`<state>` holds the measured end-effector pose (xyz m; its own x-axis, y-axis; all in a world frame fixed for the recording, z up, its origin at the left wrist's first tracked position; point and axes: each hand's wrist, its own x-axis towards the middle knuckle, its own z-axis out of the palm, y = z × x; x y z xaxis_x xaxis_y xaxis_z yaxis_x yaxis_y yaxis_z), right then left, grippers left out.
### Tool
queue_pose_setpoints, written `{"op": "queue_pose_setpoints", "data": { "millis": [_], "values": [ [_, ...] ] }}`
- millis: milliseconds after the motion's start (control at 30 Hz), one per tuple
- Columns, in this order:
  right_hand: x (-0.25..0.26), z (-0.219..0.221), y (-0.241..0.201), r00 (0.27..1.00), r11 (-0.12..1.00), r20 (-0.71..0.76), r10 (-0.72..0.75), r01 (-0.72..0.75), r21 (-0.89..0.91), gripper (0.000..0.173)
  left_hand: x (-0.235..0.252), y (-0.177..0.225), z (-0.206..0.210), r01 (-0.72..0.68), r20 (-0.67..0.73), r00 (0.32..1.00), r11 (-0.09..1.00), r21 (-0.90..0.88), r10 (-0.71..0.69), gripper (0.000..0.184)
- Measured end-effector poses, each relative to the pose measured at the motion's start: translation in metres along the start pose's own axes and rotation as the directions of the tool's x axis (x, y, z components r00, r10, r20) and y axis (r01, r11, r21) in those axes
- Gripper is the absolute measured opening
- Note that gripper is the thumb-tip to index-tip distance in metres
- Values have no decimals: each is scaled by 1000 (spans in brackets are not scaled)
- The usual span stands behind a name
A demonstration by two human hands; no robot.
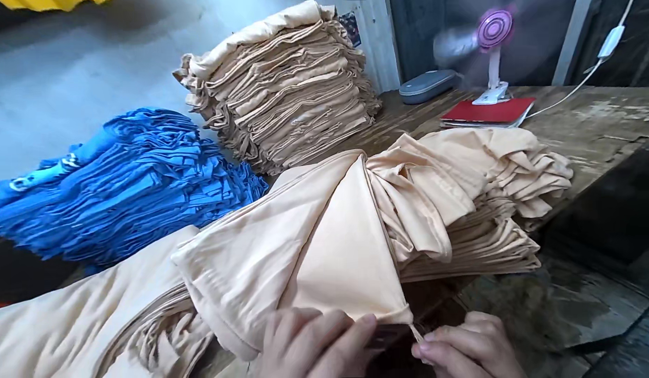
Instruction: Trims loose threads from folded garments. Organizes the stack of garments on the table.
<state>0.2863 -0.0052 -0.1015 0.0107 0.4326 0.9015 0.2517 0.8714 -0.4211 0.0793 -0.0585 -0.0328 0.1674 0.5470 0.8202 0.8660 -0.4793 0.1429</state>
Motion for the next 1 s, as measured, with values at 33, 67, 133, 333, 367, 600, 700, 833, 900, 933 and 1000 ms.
{"op": "queue_pose_setpoints", "data": {
  "millis": [33, 67, 133, 333, 367, 600, 700, 833, 900, 933, 1000],
  "values": [
    [-1, 1, -1, 1000, 1000, 3, 3, -3, 17, 9, -3, 5, 4, -72, -52, 996, 990, 121, 79, 24],
    [-2, 4, -3, 1000, 1000, 0, 4, -4, 28, 9, -3, 9, 9, -142, -88, 982, 964, 226, 165, 22],
    [0, 10, -6, 1000, 999, 1, 0, 0, 43, 7, -1, 10, 19, -251, -108, 946, 904, 347, 305, 20],
    [3, 16, -2, 997, 996, 50, 60, -63, 57, 7, 7, -3, 28, -227, -115, 957, 934, 276, 266, 14],
    [3, 15, -2, 995, 994, 62, 73, -78, 82, 7, 7, -5, 26, -221, -109, 960, 938, 266, 257, 14],
    [-6, 12, 2, 966, 993, 249, 62, -85, 83, 7, 19, -9, 13, -40, 21, 999, 978, 207, 36, 34],
    [-5, 9, 5, 919, 993, 386, 81, -42, -107, 27, 29, -41, -33, 77, 77, 993, 989, 124, -87, 15],
    [3, 21, 13, 972, 989, 218, 83, -54, -137, 38, 42, -74, -88, 427, -500, 814, 888, 169, -296, 22],
    [12, 37, 23, 983, 990, 181, 23, 3, -140, 41, 45, -53, -78, 364, -374, 895, 885, 290, -245, 33],
    [16, 42, 27, 983, 994, 181, -8, 29, -108, 38, 45, -44, -67, 277, -262, 946, 899, 339, -193, 35],
    [25, 39, 35, 986, 997, 158, -48, 38, 67, 18, 43, -48, -43, 201, -166, 975, 892, 404, -144, 34]
  ]
}}
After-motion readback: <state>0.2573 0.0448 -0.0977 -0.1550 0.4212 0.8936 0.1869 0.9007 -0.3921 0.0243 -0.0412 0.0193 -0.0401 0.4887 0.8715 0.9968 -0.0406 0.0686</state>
